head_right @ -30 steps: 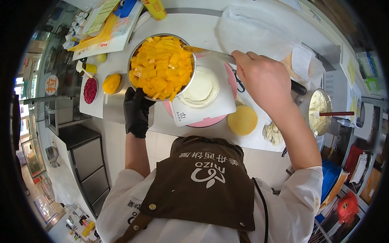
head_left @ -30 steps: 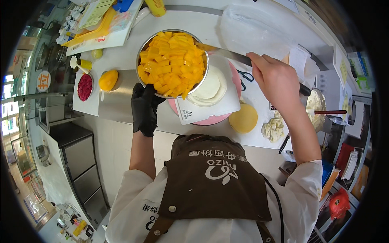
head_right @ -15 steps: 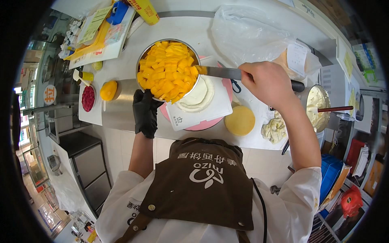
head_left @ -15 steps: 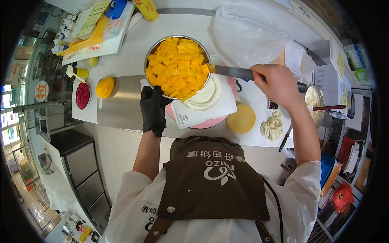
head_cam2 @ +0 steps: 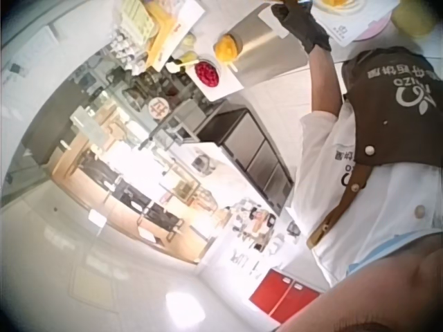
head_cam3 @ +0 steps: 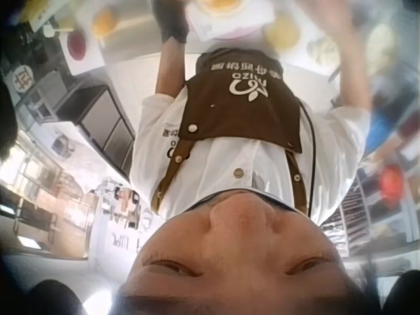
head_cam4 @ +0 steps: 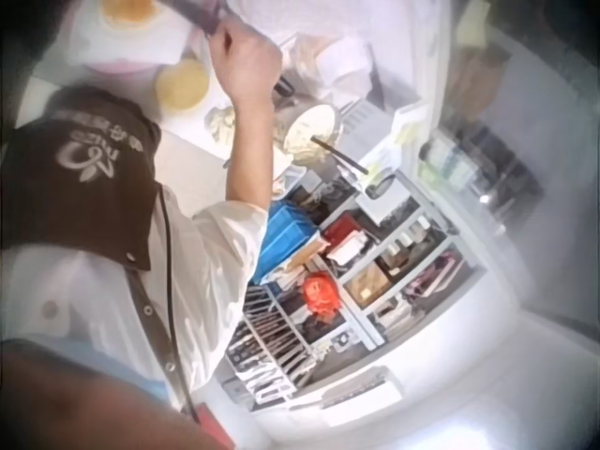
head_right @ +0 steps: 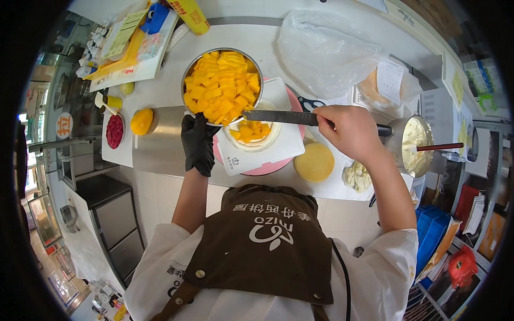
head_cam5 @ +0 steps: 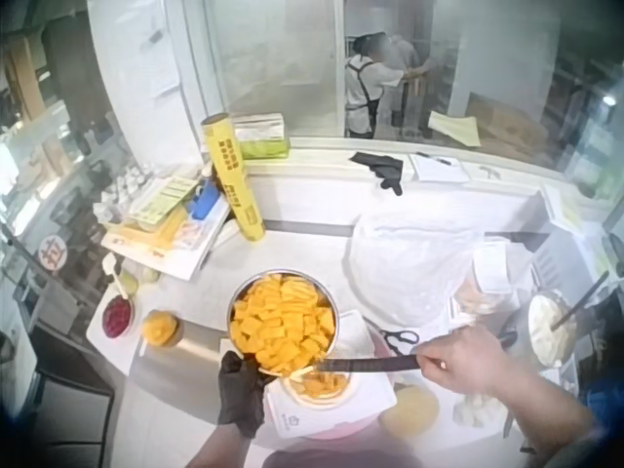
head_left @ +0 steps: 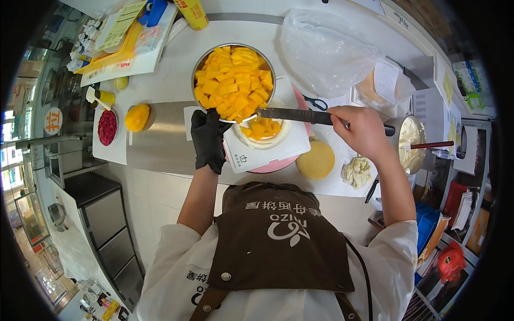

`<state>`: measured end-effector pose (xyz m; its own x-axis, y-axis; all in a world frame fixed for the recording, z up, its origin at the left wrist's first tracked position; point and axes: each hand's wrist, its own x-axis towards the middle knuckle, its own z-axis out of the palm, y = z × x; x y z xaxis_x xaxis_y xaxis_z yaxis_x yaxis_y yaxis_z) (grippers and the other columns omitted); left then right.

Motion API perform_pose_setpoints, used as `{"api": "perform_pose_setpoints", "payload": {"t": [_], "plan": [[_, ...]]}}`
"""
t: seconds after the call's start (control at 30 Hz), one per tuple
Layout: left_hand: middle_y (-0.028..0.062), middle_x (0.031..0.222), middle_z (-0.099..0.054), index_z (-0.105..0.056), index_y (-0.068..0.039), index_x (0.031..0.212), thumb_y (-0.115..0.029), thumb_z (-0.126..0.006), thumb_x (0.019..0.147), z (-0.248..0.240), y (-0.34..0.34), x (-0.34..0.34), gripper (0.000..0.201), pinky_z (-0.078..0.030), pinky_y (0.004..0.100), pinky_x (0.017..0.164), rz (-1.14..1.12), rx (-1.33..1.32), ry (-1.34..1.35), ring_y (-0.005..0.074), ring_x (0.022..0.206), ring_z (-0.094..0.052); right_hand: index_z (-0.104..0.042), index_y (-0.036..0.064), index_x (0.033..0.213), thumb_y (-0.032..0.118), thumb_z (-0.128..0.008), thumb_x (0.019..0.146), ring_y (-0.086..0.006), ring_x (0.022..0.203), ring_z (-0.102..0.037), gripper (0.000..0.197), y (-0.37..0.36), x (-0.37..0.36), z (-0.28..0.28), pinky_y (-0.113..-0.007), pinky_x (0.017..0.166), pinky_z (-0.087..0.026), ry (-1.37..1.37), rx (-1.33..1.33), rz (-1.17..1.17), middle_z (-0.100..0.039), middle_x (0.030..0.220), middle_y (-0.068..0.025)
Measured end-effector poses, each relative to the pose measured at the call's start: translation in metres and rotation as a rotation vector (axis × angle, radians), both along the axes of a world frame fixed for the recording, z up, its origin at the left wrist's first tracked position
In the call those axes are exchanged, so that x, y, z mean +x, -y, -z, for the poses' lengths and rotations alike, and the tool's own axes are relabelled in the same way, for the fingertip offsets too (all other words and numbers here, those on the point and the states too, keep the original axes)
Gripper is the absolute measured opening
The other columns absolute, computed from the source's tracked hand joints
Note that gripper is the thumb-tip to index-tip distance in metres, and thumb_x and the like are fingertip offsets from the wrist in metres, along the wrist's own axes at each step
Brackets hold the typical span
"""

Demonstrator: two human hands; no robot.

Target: The person assembles a layered cake by cutting a sponge cake into rounds, piping cream, and layering sponge and cream. They add diced mango pieces between layers and smooth the cream with a spatula. The process continues with additional layers and cream application.

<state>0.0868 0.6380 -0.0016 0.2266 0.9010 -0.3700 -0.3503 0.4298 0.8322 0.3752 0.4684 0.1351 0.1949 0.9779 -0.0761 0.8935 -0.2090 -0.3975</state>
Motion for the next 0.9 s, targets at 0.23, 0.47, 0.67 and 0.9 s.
{"api": "perform_pose_setpoints", "payload": {"t": [0.23, 0.47, 0.67, 0.9], "plan": [[0.0138, 0.117, -0.068, -0.055, -0.001, 0.114, -0.008, -0.057, 0.105, 0.005, -0.005, -0.009, 0.011, -0.064, 0.0377, 0.089, -0.010, 0.002, -0.004, 0.0253, 0.105, -0.073, -0.074, 0.0068, 0.106, 0.011, -0.066, 0.091, -0.0335, 0.073, -0.068, 0.017, -0.009, 0.007, -0.015, -0.041, 0.066, -0.053, 0.129, 0.219, 0.051, -0.072, 0.087, -0.0128], [0.0107, 0.107, -0.066, -0.052, -0.004, 0.106, -0.010, -0.060, 0.104, -0.002, -0.002, -0.008, 0.010, -0.063, 0.0374, 0.083, -0.007, 0.027, 0.025, 0.0215, 0.092, -0.070, -0.072, 0.0095, 0.095, 0.012, -0.066, 0.087, -0.0312, 0.069, -0.068, 0.011, -0.022, -0.004, -0.005, -0.042, 0.061, -0.052, 0.189, 0.111, -0.031, -0.070, 0.080, -0.0081], [0.0133, 0.108, -0.069, -0.054, -0.003, 0.108, -0.008, -0.058, 0.105, 0.004, -0.005, 0.001, 0.008, -0.064, 0.0388, 0.083, -0.021, 0.007, -0.015, 0.0248, 0.094, -0.074, -0.074, 0.0095, 0.097, 0.013, -0.066, 0.087, -0.0319, 0.070, -0.068, 0.013, -0.011, -0.003, 0.000, -0.042, 0.062, -0.053, 0.128, 0.096, -0.036, -0.072, 0.082, -0.0091], [0.0145, 0.106, -0.069, -0.052, -0.003, 0.104, -0.008, -0.059, 0.105, 0.011, -0.008, 0.002, 0.008, -0.064, 0.0393, 0.082, -0.010, 0.034, 0.049, 0.0268, 0.093, -0.075, -0.074, 0.0094, 0.098, 0.012, -0.067, 0.087, -0.0309, 0.070, -0.069, 0.013, -0.004, 0.000, -0.006, -0.041, 0.062, -0.053, 0.158, 0.176, -0.047, -0.072, 0.081, -0.0087]]}}
